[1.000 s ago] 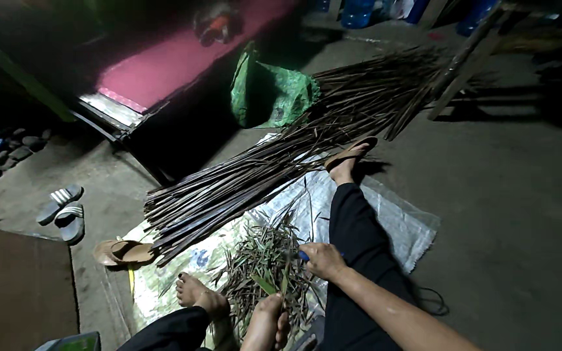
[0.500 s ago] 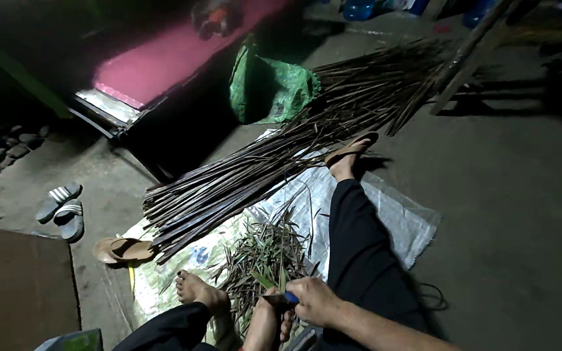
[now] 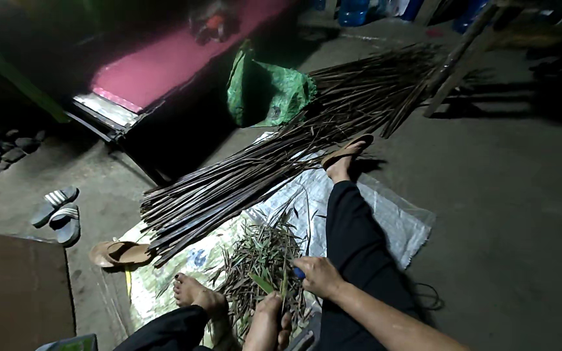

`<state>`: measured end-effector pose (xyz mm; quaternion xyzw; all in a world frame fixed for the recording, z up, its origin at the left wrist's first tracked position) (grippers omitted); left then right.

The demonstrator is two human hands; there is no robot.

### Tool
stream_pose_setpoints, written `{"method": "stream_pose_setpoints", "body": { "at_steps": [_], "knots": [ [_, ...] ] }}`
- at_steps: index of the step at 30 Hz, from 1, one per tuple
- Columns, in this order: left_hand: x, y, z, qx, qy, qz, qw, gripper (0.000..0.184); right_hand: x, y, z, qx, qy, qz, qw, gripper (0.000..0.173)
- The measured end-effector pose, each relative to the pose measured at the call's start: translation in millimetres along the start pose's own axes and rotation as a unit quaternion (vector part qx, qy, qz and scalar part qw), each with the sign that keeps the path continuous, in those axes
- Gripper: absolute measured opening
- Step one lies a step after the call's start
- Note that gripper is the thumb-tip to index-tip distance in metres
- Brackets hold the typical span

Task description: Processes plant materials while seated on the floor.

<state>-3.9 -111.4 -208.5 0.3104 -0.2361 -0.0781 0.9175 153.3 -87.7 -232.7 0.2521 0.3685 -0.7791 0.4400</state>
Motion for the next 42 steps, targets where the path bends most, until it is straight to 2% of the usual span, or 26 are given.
{"method": "stream_pose_setpoints", "body": {
  "at_steps": [4, 7, 10, 12, 14, 16, 17, 18, 20, 22, 25, 27, 29, 33, 36, 38, 42],
  "knots": [
    [-1.4, 2.3, 2.8, 0.002, 0.002, 0.005, 1.000, 0.032, -5.7, 4.7, -6.9, 0.017, 0.029, 0.033, 0.999, 0.032],
    [-2.6, 2.5, 5.4, 0.001, 0.011, 0.009, 1.000, 0.033, -14.0, 14.9, -10.8, 0.079, 0.025, 0.024, 0.996, 0.037],
    [-5.2, 0.4, 8.8, 0.003, 0.019, 0.005, 1.000, 0.032, -23.0, 34.6, -11.9, 0.147, 0.024, -0.054, 0.987, 0.035],
    [-8.6, 0.1, 9.8, 0.009, 0.031, -0.011, 0.999, 0.032, -25.5, 42.0, -12.6, 0.153, 0.035, -0.156, 0.975, 0.030],
    [-9.4, 2.7, 9.1, 0.019, 0.039, -0.026, 0.999, 0.031, -18.1, 37.4, -12.8, 0.137, 0.025, -0.342, 0.929, 0.029],
    [-8.6, 2.2, 7.7, 0.021, 0.037, -0.026, 0.999, 0.028, -4.3, 17.0, -7.0, 0.118, -0.049, -0.507, 0.852, 0.032],
    [-7.7, 0.7, 7.6, 0.020, 0.031, -0.023, 0.999, 0.028, 0.4, 4.2, -4.4, 0.100, -0.092, -0.547, 0.826, 0.030],
    [-6.4, -1.7, 8.3, 0.019, 0.023, -0.020, 0.999, 0.028, 3.1, -5.9, -3.9, 0.082, -0.114, -0.560, 0.817, 0.023],
    [-3.8, -6.2, 12.2, 0.019, 0.002, -0.019, 1.000, 0.034, 3.2, -14.6, -6.5, 0.075, -0.106, -0.556, 0.821, 0.012],
    [-4.8, -10.7, 18.3, 0.009, -0.006, -0.019, 1.000, 0.038, -3.2, -9.6, -9.4, 0.089, -0.052, -0.537, 0.837, 0.014],
    [-12.0, -16.6, 22.1, -0.004, 0.008, -0.012, 1.000, 0.037, -16.2, 0.0, -3.8, 0.040, 0.010, -0.394, 0.918, 0.037],
    [-15.6, -18.8, 18.9, -0.011, 0.023, 0.013, 1.000, 0.037, -12.8, -2.9, 11.0, -0.012, -0.010, -0.289, 0.957, 0.049],
    [-17.8, -20.4, 15.7, -0.018, 0.037, 0.052, 0.998, 0.037, -1.5, -10.9, 28.8, -0.063, -0.034, -0.207, 0.976, 0.054],
    [-13.6, -23.3, 14.3, -0.029, 0.005, 0.107, 0.994, 0.036, 22.7, -20.1, 46.1, -0.179, -0.001, -0.117, 0.977, 0.061],
    [-10.3, -23.8, 14.4, -0.036, -0.015, 0.115, 0.993, 0.037, 17.8, -18.3, 43.4, -0.226, 0.060, -0.093, 0.968, 0.062],
    [-10.9, -22.6, 14.6, -0.032, -0.019, 0.104, 0.994, 0.039, 11.0, -13.4, 37.8, -0.226, 0.097, -0.079, 0.966, 0.062],
    [-11.1, -22.6, 12.5, -0.023, -0.015, 0.088, 0.996, 0.040, 4.8, 0.6, 22.9, -0.178, 0.077, -0.065, 0.979, 0.064]
  ]
}}
Point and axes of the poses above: each hand's wrist, its own z-axis away from the middle knuckle, its own x-axis out of the palm, y = z × x, the point moved 7 cm from there along -z, towards the middle knuckle, and after that the axes turned 8 degrees about x, right-handed, at the moved point
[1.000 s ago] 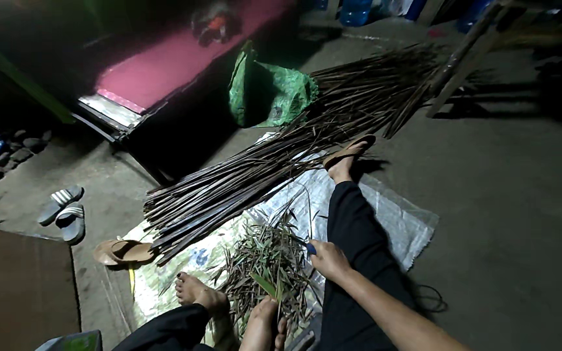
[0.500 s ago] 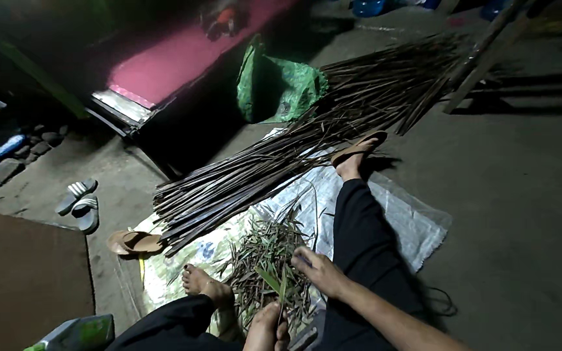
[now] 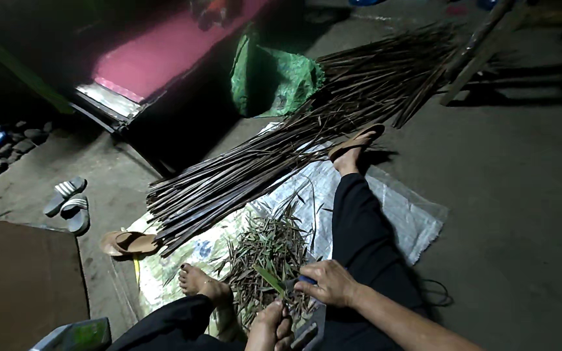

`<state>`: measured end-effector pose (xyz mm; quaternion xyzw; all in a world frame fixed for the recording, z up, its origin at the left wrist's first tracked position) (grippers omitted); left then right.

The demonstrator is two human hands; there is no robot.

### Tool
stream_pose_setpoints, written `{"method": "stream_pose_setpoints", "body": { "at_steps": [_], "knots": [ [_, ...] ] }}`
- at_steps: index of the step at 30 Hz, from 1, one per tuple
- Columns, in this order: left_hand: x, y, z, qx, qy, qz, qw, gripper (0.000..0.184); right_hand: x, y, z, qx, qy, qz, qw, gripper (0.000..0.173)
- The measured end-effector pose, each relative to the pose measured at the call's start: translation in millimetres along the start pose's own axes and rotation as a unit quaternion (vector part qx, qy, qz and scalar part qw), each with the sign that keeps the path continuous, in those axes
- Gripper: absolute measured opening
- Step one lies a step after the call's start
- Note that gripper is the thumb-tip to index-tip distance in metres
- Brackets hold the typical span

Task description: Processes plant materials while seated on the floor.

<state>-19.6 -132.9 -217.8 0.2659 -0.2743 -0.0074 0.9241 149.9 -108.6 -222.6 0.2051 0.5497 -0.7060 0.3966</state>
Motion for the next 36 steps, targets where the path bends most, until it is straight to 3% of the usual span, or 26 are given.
{"method": "stream_pose_setpoints", "body": {
  "at_steps": [9, 14, 17, 23, 30, 34, 36],
  "knots": [
    [-1.9, -1.1, 4.1, 0.003, 0.002, -0.002, 1.000, 0.039, -13.0, 24.5, -13.1, 0.081, -0.008, -0.001, 0.997, 0.063],
    [-0.3, 0.6, 2.0, 0.011, 0.017, -0.012, 1.000, 0.039, -0.6, -29.4, 9.0, -0.028, -0.015, -0.062, 0.998, 0.058],
    [-0.6, 0.1, 2.2, 0.019, 0.008, -0.001, 1.000, 0.038, 16.2, -33.6, 9.2, -0.065, -0.005, -0.058, 0.996, 0.061],
    [-1.1, -2.3, 2.8, 0.004, 0.014, -0.028, 1.000, 0.038, 7.1, 12.3, -9.5, 0.084, -0.071, 0.010, 0.994, 0.063],
    [-1.6, -1.3, 5.2, -0.004, 0.015, -0.015, 1.000, 0.039, -5.2, 33.1, -18.1, 0.159, -0.053, 0.040, 0.985, 0.065],
    [0.8, -1.8, 6.6, -0.009, 0.017, -0.014, 1.000, 0.038, -16.7, 44.6, -16.6, 0.235, -0.035, 0.006, 0.971, 0.063],
    [0.4, -1.2, 5.6, -0.011, 0.023, -0.010, 1.000, 0.038, -17.8, 41.0, -17.4, 0.225, -0.030, -0.097, 0.969, 0.058]
  ]
}}
Point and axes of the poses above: each hand's wrist, its own z-axis away from the middle knuckle, its own x-axis out of the palm, y = z × x, the point moved 7 cm from there along -z, towards the middle knuckle, and after that the axes turned 8 degrees about x, right-handed, at the moved point
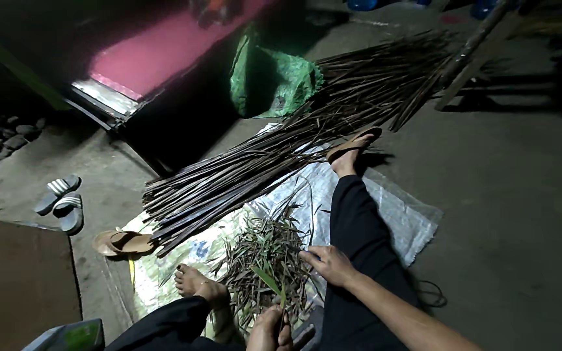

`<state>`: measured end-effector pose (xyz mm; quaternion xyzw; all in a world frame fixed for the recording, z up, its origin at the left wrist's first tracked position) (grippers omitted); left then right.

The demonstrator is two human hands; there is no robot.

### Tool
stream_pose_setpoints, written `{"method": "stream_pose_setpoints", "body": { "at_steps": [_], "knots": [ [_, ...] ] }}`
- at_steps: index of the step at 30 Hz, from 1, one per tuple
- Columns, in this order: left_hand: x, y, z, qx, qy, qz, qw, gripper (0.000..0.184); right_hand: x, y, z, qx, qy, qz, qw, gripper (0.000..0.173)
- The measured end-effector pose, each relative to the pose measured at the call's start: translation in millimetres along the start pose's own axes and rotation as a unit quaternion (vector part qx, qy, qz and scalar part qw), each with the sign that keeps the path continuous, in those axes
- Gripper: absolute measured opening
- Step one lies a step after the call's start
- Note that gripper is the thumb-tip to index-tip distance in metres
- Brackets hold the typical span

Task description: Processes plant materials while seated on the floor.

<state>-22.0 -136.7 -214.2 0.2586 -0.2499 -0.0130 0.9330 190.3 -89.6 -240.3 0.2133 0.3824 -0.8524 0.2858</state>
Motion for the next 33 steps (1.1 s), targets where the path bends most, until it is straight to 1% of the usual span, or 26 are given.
{"method": "stream_pose_setpoints", "body": {
  "at_steps": [1, 3, 5, 6, 8, 10, 11, 12, 14, 15, 17, 19, 21, 23, 24, 26, 30, 31, 33],
  "knots": [
    [-0.6, -0.3, -0.4, -0.002, 0.006, 0.002, 1.000, 0.038, 5.0, -4.8, 2.4, -0.017, -0.022, -0.076, 0.997, 0.054],
    [-0.4, -0.6, -1.9, -0.004, 0.008, -0.002, 1.000, 0.037, 24.3, -17.2, 9.9, -0.023, -0.096, -0.212, 0.972, 0.046],
    [2.3, -0.5, -2.2, -0.005, -0.003, -0.014, 1.000, 0.038, 42.2, -31.8, 20.0, 0.009, -0.194, -0.272, 0.943, 0.044],
    [3.4, -0.9, -1.6, -0.003, -0.011, -0.020, 1.000, 0.038, 46.7, -36.3, 22.2, 0.023, -0.217, -0.285, 0.933, 0.044],
    [3.0, -0.7, 1.0, 0.009, -0.021, -0.032, 0.999, 0.040, 46.4, -38.4, 18.0, 0.034, -0.210, -0.324, 0.922, 0.045],
    [1.4, 1.0, 5.3, 0.015, -0.026, -0.034, 0.999, 0.043, 40.3, -33.5, 10.3, 0.037, -0.175, -0.367, 0.913, 0.045],
    [1.0, 1.9, 7.0, 0.015, -0.022, -0.031, 0.999, 0.043, 35.4, -31.0, 8.6, 0.031, -0.150, -0.360, 0.920, 0.044],
    [0.3, 2.3, 7.3, 0.016, -0.013, -0.028, 0.999, 0.044, 29.5, -29.5, 9.1, 0.016, -0.120, -0.321, 0.939, 0.042],
    [-1.4, 2.7, 4.4, 0.015, 0.013, -0.016, 1.000, 0.042, 21.3, -30.7, 19.2, -0.033, -0.084, -0.194, 0.977, 0.042],
    [-2.6, 1.8, 2.2, 0.013, 0.024, -0.010, 1.000, 0.040, 22.2, -33.0, 28.6, -0.067, -0.075, -0.134, 0.986, 0.045],
    [-3.7, -0.3, -0.2, 0.009, 0.031, 0.000, 0.999, 0.039, 34.4, -39.9, 49.6, -0.151, -0.058, -0.046, 0.986, 0.049],
    [-2.5, -1.9, -2.1, 0.009, 0.017, 0.018, 1.000, 0.039, 47.2, -47.1, 65.9, -0.236, -0.025, 0.006, 0.971, 0.052],
    [-0.1, -3.2, -2.9, 0.010, 0.006, 0.026, 1.000, 0.041, 53.2, -50.0, 70.9, -0.281, 0.005, 0.021, 0.959, 0.052],
    [1.0, -2.7, -2.2, 0.019, -0.008, 0.010, 1.000, 0.042, 52.9, -49.1, 67.7, -0.305, 0.035, 0.033, 0.951, 0.053],
    [0.7, -1.8, -2.1, 0.024, -0.010, -0.006, 1.000, 0.041, 51.0, -47.0, 64.0, -0.302, 0.038, 0.040, 0.952, 0.054],
    [-0.4, -0.7, -1.8, 0.027, -0.003, -0.040, 0.999, 0.038, 45.3, -37.3, 52.1, -0.255, 0.028, 0.055, 0.965, 0.053],
    [2.4, -2.4, 0.1, 0.026, -0.016, -0.051, 0.998, 0.038, 22.1, -5.5, 21.3, -0.098, 0.004, 0.080, 0.992, 0.057],
    [2.9, -1.8, 0.1, 0.028, -0.012, -0.054, 0.998, 0.038, 16.4, -1.9, 18.7, -0.079, 0.003, 0.079, 0.994, 0.058],
    [1.3, 0.5, -0.7, 0.031, 0.002, -0.059, 0.998, 0.039, 13.4, -10.2, 27.9, -0.086, -0.012, 0.058, 0.995, 0.056]
  ]
}}
Point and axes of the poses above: each hand's wrist, its own z-axis away from the middle knuckle, its own x-axis out of the palm, y = z × x, the point moved 7 cm from there along -z, towards the middle knuckle, and after that the axes turned 8 degrees about x, right-handed, at the moved point
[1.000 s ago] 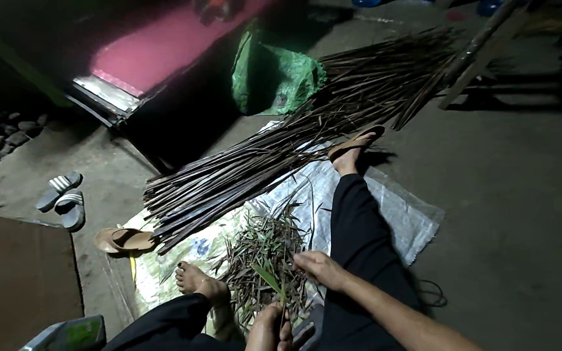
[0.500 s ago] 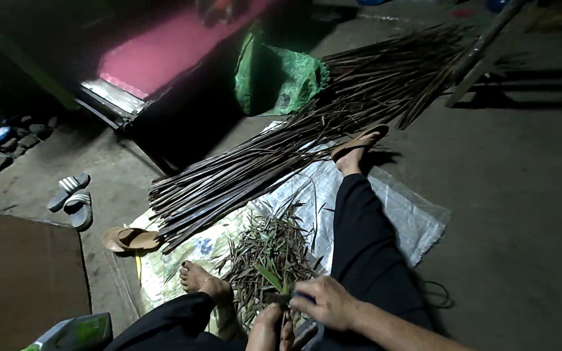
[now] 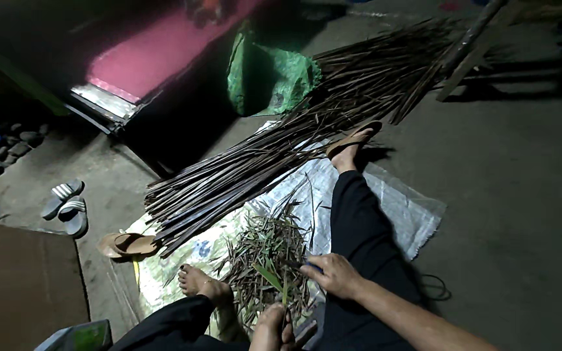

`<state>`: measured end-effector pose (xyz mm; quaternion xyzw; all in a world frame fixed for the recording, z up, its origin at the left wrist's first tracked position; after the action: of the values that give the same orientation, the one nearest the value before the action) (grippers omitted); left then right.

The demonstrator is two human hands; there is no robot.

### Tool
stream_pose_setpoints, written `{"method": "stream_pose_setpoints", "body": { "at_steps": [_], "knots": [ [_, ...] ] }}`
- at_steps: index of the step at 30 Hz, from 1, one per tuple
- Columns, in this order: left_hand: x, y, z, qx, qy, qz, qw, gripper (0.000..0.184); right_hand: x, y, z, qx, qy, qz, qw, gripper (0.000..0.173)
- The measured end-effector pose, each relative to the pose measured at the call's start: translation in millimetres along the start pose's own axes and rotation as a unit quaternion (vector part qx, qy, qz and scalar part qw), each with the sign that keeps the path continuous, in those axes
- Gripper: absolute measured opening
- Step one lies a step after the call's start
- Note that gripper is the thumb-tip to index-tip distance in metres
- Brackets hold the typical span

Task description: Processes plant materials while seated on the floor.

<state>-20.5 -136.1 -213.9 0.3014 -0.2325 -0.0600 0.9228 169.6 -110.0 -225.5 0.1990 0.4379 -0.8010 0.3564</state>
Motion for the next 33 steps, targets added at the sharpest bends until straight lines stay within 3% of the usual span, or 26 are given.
{"method": "stream_pose_setpoints", "body": {
  "at_steps": [5, 9, 18, 22, 25, 29, 31, 33],
  "knots": [
    [0.5, 0.1, -3.3, -0.003, 0.024, 0.023, 0.999, 0.038, 33.5, -52.7, 33.6, -0.152, -0.048, -0.038, 0.986, 0.055],
    [-0.9, -0.9, -1.6, 0.005, 0.005, 0.042, 0.999, 0.040, 38.0, -49.3, 24.9, -0.180, -0.021, -0.019, 0.983, 0.056],
    [-0.6, 0.2, -1.5, 0.004, 0.008, 0.002, 1.000, 0.035, 22.1, -23.8, -0.2, -0.072, -0.010, 0.057, 0.996, 0.058],
    [-2.2, -0.5, 1.1, 0.003, 0.000, 0.005, 1.000, 0.036, 1.1, -0.5, -17.4, 0.063, -0.016, 0.040, 0.997, 0.058],
    [-0.7, 0.7, 1.2, 0.004, 0.010, -0.003, 1.000, 0.036, -7.8, 8.1, -20.9, 0.103, -0.008, -0.105, 0.989, 0.056],
    [2.9, 1.0, 0.1, 0.008, -0.002, -0.018, 1.000, 0.037, 22.0, -11.0, -14.8, 0.122, -0.078, -0.371, 0.917, 0.031],
    [5.8, 0.0, 2.3, 0.004, -0.026, -0.029, 0.999, 0.038, 28.8, -18.9, -16.4, 0.140, -0.084, -0.444, 0.881, 0.015],
    [5.2, 0.6, 6.4, 0.001, -0.033, -0.037, 0.999, 0.038, 18.7, -18.8, -24.0, 0.143, -0.034, -0.464, 0.873, 0.011]
  ]
}}
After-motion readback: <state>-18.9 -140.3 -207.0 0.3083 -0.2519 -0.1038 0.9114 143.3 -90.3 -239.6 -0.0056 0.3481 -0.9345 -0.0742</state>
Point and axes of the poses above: each hand's wrist, its own z-axis away from the middle knuckle, its own x-axis out of the palm, y = z × x, the point moved 7 cm from there along -z, towards the middle knuckle, and after that the axes turned 8 degrees about x, right-handed, at the moved point
